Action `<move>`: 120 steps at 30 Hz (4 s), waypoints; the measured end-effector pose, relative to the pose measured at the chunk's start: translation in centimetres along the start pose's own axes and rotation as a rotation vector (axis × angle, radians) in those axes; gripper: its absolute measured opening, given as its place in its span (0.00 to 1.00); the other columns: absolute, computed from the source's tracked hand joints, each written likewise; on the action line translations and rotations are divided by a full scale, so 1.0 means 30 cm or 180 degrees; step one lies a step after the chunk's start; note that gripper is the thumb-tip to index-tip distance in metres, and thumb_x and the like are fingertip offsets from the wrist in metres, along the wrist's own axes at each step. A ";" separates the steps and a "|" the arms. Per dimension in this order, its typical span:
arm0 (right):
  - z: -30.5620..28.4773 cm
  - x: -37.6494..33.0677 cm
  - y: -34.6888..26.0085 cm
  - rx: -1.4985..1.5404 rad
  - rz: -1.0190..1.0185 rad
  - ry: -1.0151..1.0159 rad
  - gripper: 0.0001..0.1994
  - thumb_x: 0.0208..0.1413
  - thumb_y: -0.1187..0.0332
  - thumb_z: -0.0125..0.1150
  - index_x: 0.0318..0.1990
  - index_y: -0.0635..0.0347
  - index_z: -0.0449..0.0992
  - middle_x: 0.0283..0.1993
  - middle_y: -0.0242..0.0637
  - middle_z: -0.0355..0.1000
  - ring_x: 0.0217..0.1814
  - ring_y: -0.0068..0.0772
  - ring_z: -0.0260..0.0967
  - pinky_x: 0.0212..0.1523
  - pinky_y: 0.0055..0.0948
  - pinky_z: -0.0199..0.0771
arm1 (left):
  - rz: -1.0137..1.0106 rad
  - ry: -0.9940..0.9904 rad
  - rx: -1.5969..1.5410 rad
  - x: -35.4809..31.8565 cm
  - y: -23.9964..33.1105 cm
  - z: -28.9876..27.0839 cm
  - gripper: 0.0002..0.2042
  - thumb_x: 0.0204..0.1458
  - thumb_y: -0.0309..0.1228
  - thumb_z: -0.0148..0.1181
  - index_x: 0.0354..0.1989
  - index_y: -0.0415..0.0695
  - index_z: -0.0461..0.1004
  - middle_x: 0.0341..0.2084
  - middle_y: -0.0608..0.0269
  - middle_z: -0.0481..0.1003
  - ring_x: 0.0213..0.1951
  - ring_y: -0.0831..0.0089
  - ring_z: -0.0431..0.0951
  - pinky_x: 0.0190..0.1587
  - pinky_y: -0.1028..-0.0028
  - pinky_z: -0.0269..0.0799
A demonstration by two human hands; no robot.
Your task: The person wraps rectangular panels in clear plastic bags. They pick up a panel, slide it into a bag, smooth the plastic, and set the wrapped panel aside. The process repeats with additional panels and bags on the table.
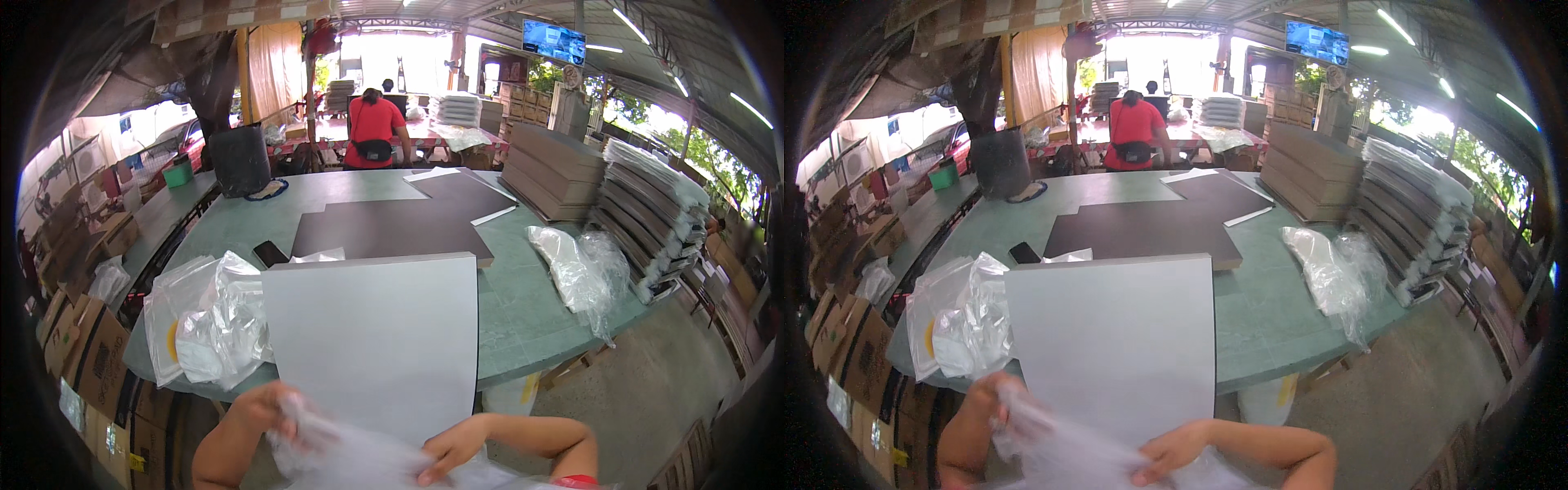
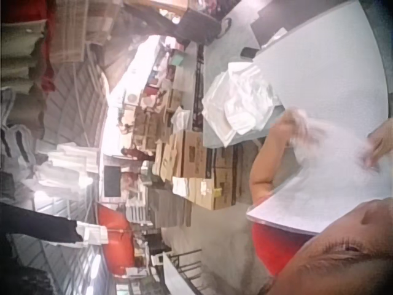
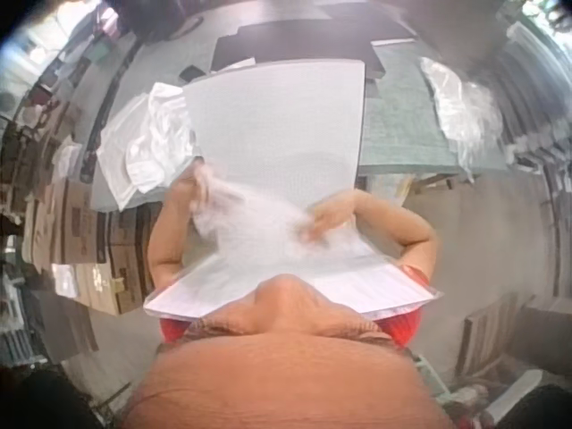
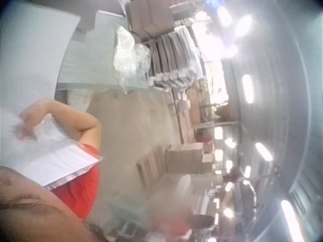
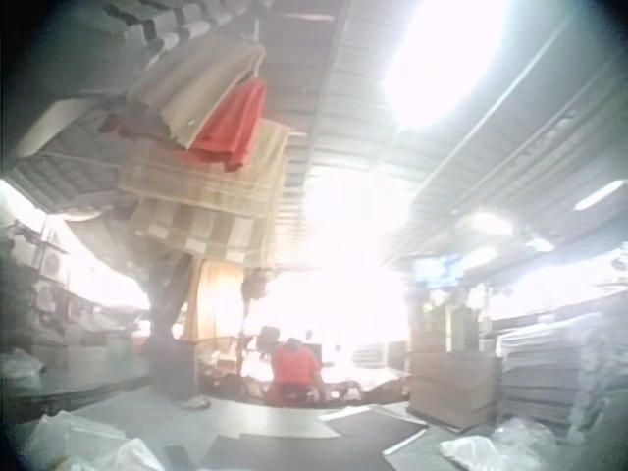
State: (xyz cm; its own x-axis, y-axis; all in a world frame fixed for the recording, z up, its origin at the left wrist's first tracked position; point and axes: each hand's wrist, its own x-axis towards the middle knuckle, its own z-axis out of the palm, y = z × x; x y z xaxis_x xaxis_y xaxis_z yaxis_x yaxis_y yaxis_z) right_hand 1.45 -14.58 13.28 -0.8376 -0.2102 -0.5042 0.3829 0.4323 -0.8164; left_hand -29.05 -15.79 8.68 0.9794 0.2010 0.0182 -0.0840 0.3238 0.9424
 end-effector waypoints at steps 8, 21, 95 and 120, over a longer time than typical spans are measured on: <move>0.123 -0.222 0.049 -0.0620 -0.0385 0.1030 0.14 0.44 0.64 0.50 0.39 0.60 0.70 0.39 0.43 0.68 0.47 0.43 0.63 0.40 0.40 0.65 | -0.1975 0.2026 0.5554 -0.126 -0.043 0.017 0.13 0.46 0.35 0.48 0.36 0.39 0.66 0.32 0.54 0.71 0.36 0.62 0.72 0.36 0.66 0.69; 0.070 -0.120 0.047 -0.2521 0.1926 0.1203 0.09 0.44 0.61 0.50 0.29 0.56 0.70 0.31 0.39 0.69 0.40 0.35 0.67 0.40 0.38 0.65 | -0.3946 0.2151 0.5443 -0.050 -0.027 -0.034 0.16 0.43 0.39 0.49 0.34 0.39 0.70 0.32 0.55 0.72 0.35 0.62 0.72 0.34 0.64 0.68; 0.474 0.328 0.542 0.0948 0.0472 0.1372 0.34 0.45 0.40 0.46 0.58 0.44 0.54 0.65 0.40 0.32 0.66 0.43 0.17 0.59 0.51 0.16 | 0.0043 0.5293 0.3152 -0.301 -0.125 -0.494 0.07 0.44 0.26 0.53 0.29 0.37 0.69 0.25 0.55 0.73 0.29 0.65 0.74 0.34 0.69 0.69; 0.465 0.356 0.637 0.1382 0.0381 0.1263 0.33 0.46 0.43 0.49 0.58 0.48 0.54 0.66 0.35 0.27 0.66 0.43 0.12 0.60 0.48 0.16 | -0.0018 0.6185 0.4674 -0.417 0.252 -0.467 0.22 0.40 0.43 0.56 0.39 0.37 0.67 0.34 0.47 0.70 0.40 0.52 0.68 0.45 0.63 0.61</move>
State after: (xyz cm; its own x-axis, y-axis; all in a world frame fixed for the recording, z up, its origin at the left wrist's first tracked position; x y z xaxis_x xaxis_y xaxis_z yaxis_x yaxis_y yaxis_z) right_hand 5.25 -20.77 -11.65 -0.8283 0.1974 -0.5243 0.5377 0.0173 -0.8430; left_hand -44.52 -2.89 10.90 -0.2847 0.7305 0.6207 0.8720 -0.0716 0.4843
